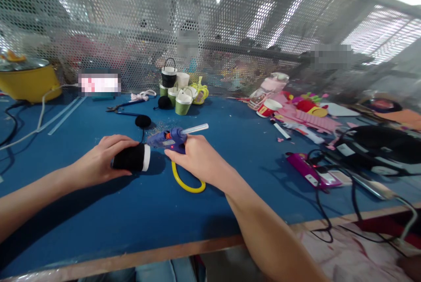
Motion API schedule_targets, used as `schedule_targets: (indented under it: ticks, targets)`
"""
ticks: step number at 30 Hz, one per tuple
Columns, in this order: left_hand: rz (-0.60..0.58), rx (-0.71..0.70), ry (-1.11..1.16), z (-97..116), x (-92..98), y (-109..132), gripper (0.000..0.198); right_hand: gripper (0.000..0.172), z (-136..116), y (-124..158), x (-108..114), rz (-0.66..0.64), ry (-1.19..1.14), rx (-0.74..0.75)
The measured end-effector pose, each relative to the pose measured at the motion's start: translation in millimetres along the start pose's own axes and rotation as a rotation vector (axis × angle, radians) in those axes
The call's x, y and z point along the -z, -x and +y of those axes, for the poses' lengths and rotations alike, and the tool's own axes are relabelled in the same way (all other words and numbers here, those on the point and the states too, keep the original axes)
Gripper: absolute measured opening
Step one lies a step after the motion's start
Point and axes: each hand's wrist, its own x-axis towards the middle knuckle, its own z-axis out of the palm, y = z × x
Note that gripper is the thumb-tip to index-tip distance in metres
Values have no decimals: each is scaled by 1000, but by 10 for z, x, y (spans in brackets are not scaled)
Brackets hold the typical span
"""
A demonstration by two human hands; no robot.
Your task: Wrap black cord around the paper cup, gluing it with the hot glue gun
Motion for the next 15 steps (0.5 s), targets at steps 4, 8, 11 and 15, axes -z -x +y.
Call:
schedule_targets:
  ticks: [4, 8, 11, 15]
  targets:
    - [1, 1, -10, -10, -7, 1, 53, 29, 7, 31, 12, -4, -22, 4]
    - [-7, 29, 0, -21, -16, -2, 54, 30, 27, 99, 28, 2, -15, 22]
    - [-19, 50, 14, -25, -15, -3, 53, 35, 30, 144, 33, -9, 11, 26]
    - [-34, 62, 17, -29, -6, -3, 53, 28, 3, 192, 47, -9, -1, 24]
